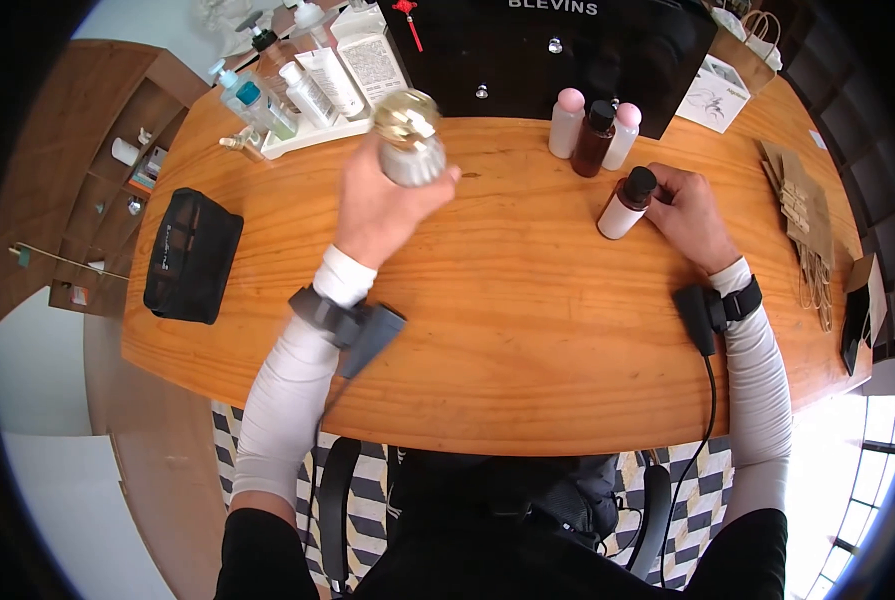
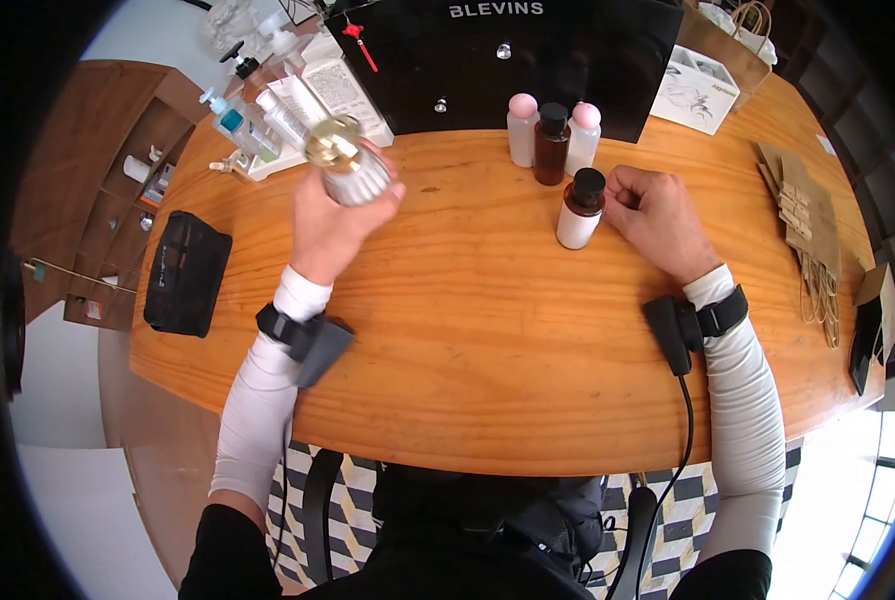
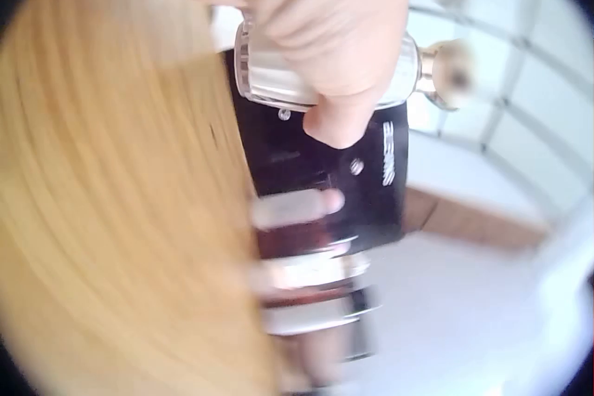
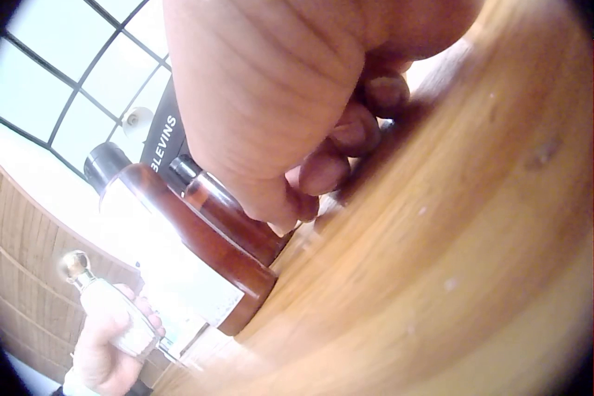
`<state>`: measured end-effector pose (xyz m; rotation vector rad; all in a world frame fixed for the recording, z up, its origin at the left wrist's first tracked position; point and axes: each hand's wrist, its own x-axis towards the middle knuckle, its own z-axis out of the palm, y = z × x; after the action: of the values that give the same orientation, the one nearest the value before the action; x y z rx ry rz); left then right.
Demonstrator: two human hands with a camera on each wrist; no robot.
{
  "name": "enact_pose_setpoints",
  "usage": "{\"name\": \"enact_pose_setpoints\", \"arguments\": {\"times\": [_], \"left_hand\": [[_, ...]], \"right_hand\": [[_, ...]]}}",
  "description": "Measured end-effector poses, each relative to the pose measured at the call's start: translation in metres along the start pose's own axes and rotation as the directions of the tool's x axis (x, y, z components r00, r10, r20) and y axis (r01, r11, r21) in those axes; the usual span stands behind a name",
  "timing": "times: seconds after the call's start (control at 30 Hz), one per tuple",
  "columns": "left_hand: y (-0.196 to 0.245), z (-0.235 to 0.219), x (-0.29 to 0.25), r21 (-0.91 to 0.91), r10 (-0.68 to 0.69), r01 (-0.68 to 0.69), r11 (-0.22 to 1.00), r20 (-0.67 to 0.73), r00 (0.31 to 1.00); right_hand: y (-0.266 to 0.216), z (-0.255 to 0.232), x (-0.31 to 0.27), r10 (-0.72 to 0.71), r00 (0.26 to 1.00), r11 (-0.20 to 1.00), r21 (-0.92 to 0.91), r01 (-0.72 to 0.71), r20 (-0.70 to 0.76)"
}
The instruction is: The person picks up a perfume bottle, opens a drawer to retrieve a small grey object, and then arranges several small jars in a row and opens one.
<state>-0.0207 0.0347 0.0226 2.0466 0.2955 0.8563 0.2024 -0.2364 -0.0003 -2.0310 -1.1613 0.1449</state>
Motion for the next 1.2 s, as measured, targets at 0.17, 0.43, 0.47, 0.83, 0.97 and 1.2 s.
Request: {"name": "enact_pose_setpoints", "arguments": {"times": [0.17,0.43,0.47,0.83,0.97,1.2], "left_hand": [[-0.004,0.011,-0.005,-0.379,-0.303,0.363,0.851,0.211,0.929],[-0.006,0.024,-0.014,-0.483,-0.274,0.402,0.778,0.316,0.908],[-0.008,0.023,-0.015,-0.481,-0.28,0.408,0.776,0.317,0.906],[-0.011,0.023,-0.014,-0.542,-0.25,0.423,0.726,0.365,0.897],[-0.019,0.024,-0.014,-0.64,-0.166,0.409,0.651,0.406,0.899],[-0.013,0.025,-0.015,-0.49,-0.164,0.356,0.796,0.392,0.905]], "right_hand": [[-0.013,-0.006,-0.001,0.059,0.998,0.991,-0.121,-0.056,0.019],[0.007,0.0,0.001,-0.015,1.0,1.0,-0.007,0.014,-0.006],[0.01,0.003,0.001,-0.038,0.999,0.998,0.042,0.039,-0.012],[0.006,0.003,-0.001,-0.008,1.0,1.0,0.009,0.008,-0.005],[-0.006,-0.004,0.0,0.035,0.999,0.997,-0.075,-0.034,0.013],[0.005,0.001,0.0,-0.027,0.999,1.0,0.008,0.027,-0.023]]}}
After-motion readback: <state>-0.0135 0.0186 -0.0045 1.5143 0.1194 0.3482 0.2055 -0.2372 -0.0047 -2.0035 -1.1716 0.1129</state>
